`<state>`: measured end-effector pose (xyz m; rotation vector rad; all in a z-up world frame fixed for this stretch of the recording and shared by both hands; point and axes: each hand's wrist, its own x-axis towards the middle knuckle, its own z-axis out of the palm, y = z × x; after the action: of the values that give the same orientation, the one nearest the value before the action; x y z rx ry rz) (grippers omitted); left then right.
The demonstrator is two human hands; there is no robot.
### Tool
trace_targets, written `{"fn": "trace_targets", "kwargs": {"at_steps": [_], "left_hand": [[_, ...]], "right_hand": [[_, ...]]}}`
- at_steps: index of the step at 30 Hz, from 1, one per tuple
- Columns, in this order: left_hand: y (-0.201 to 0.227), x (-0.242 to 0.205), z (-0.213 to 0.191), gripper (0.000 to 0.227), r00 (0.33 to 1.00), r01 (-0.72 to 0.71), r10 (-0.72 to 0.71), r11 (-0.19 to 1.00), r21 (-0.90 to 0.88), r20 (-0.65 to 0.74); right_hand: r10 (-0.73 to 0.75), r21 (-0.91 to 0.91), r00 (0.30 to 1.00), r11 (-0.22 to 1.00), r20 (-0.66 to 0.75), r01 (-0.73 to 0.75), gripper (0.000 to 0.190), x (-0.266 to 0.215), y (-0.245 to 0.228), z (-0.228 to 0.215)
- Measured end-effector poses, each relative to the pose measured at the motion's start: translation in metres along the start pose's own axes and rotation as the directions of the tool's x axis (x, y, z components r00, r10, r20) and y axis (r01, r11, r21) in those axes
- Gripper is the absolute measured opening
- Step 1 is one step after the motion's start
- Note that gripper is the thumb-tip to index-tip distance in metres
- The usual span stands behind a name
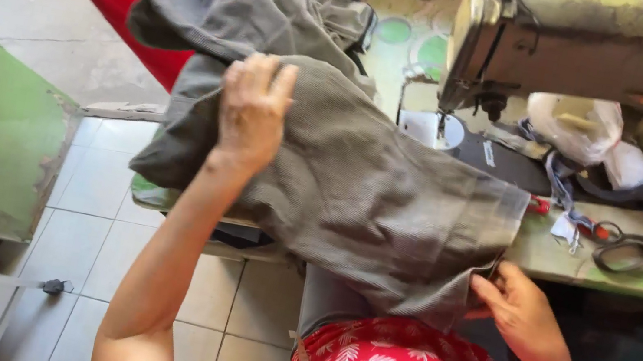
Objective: Cutting denim pants with scissors and organizing the fabric pieces on a workbench in a sewing environment.
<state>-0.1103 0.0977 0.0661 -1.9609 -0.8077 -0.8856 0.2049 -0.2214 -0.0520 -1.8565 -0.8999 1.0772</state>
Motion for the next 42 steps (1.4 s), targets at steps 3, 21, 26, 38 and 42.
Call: {"fn": "trace_targets", "kwargs": {"at_steps": [3, 21, 26, 38, 42], "left_hand": [[0.058, -0.01, 0.0, 0.048, 0.912, 0.12, 0.132, 0.82, -0.56, 0.389], [0.124, -0.033, 0.014, 0.066, 0.838, -0.001, 0.224, 0.912, -0.41, 0.498], [0.173, -0.005, -0.06, 0.044, 0.72, 0.01, 0.653, 0.331, -0.944, 0.237], [0.091, 0.103, -0.132, 0.016, 0.786, 0.077, 0.611, -0.25, -0.965, -0.095], [0.062, 0.113, -0.168, 0.013, 0.78, 0.017, 0.621, -0.138, -0.99, -0.073]], "right_hand": [[0.028, 0.392, 0.999, 0.919, 0.035, -0.04, 0.032, -0.013, 0.002, -0.007], [-0.088, -0.124, 0.983, 0.99, -0.162, 0.068, 0.032, -0.04, 0.012, 0.017], [-0.602, -0.404, 0.798, 0.722, 0.033, 0.561, 0.01, -0.036, -0.003, 0.021], [-0.53, -0.135, 0.643, 0.705, 0.552, 0.697, 0.059, -0.005, -0.082, -0.013], [-0.197, 0.02, 0.478, 0.937, 0.856, 0.349, 0.08, 0.065, -0.054, -0.037]]}}
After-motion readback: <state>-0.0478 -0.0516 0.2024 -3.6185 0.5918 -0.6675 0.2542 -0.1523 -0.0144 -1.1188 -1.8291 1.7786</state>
